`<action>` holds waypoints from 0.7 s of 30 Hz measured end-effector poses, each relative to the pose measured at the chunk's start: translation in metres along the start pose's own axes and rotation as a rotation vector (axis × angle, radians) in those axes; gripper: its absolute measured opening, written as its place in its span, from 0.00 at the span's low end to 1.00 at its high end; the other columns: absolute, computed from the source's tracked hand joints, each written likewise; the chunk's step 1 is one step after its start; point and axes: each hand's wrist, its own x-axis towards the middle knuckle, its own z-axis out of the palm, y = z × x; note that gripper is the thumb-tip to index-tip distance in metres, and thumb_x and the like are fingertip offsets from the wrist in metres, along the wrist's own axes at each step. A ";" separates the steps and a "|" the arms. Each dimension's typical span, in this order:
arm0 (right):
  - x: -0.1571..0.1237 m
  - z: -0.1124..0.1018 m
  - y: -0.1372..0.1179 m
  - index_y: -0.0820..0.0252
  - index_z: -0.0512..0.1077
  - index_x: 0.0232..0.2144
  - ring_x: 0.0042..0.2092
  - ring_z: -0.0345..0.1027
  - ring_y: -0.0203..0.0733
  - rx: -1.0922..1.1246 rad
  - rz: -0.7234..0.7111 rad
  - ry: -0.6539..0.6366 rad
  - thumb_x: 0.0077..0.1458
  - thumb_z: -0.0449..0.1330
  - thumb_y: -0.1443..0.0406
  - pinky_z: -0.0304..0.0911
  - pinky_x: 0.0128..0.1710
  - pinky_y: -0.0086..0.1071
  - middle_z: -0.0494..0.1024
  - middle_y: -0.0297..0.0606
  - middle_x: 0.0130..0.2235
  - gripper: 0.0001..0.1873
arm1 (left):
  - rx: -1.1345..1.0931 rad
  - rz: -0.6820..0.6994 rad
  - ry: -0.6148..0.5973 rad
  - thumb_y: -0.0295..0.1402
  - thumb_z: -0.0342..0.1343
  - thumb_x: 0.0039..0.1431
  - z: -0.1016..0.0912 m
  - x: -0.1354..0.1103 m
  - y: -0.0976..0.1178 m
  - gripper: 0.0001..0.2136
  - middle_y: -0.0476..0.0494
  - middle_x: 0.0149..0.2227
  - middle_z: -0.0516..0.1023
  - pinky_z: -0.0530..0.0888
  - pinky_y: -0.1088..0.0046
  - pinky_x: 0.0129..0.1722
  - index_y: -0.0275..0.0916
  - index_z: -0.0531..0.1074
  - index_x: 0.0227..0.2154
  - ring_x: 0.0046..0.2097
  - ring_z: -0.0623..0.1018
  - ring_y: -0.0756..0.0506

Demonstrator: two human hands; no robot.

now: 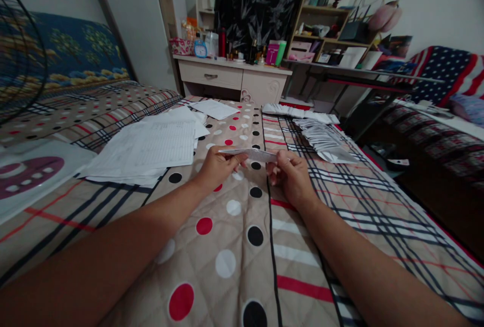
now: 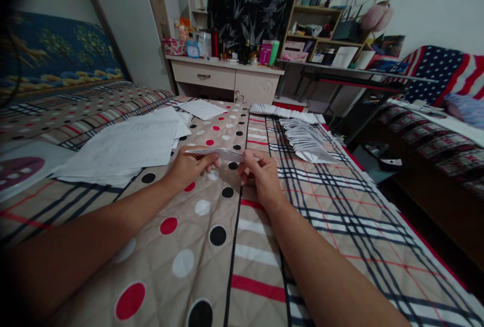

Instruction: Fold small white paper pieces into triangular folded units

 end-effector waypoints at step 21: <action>0.009 -0.004 0.010 0.57 0.77 0.38 0.33 0.75 0.39 -0.145 -0.166 0.106 0.45 0.68 0.65 0.70 0.35 0.32 0.82 0.37 0.35 0.14 | -0.497 -0.333 0.166 0.29 0.56 0.47 -0.011 0.010 -0.015 0.14 0.41 0.36 0.82 0.69 0.79 0.24 0.34 0.79 0.38 0.30 0.79 0.49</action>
